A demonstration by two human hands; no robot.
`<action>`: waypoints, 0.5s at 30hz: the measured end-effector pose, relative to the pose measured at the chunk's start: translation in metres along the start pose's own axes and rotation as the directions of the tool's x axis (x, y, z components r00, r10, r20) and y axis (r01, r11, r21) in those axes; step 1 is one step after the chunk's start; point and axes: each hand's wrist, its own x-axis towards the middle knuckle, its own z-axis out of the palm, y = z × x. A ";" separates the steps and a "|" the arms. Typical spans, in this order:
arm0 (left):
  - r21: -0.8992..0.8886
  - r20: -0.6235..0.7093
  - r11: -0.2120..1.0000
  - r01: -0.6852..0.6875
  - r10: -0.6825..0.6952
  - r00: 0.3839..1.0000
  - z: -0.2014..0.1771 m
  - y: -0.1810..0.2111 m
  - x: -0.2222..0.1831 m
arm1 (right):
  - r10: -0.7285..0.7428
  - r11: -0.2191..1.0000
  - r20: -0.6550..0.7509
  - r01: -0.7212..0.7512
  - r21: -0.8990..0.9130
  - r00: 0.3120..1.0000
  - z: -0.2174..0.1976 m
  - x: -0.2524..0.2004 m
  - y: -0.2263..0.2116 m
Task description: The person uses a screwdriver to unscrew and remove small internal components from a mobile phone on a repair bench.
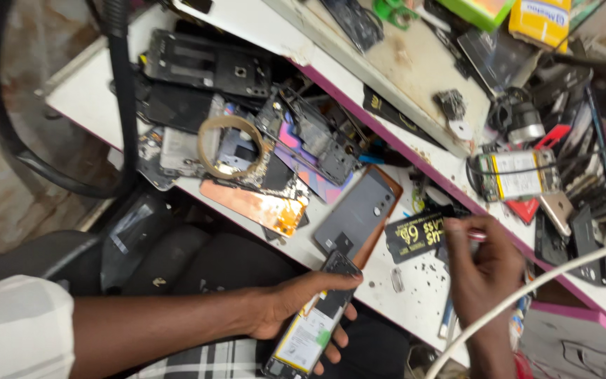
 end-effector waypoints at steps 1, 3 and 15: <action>0.011 -0.008 1.000 -0.010 0.010 1.000 -0.001 0.001 -0.002 | -0.005 1.000 -0.045 0.005 0.012 0.999 -0.002 0.005 -0.005; 0.037 -0.016 0.999 -0.022 0.023 1.000 -0.001 0.002 -0.004 | -0.097 0.994 -0.062 0.093 -0.062 0.993 -0.006 0.017 -0.012; 0.034 -0.032 0.999 -0.002 0.003 0.999 -0.003 0.003 -0.001 | -0.290 0.820 -0.078 0.206 -0.534 0.954 0.023 0.122 -0.054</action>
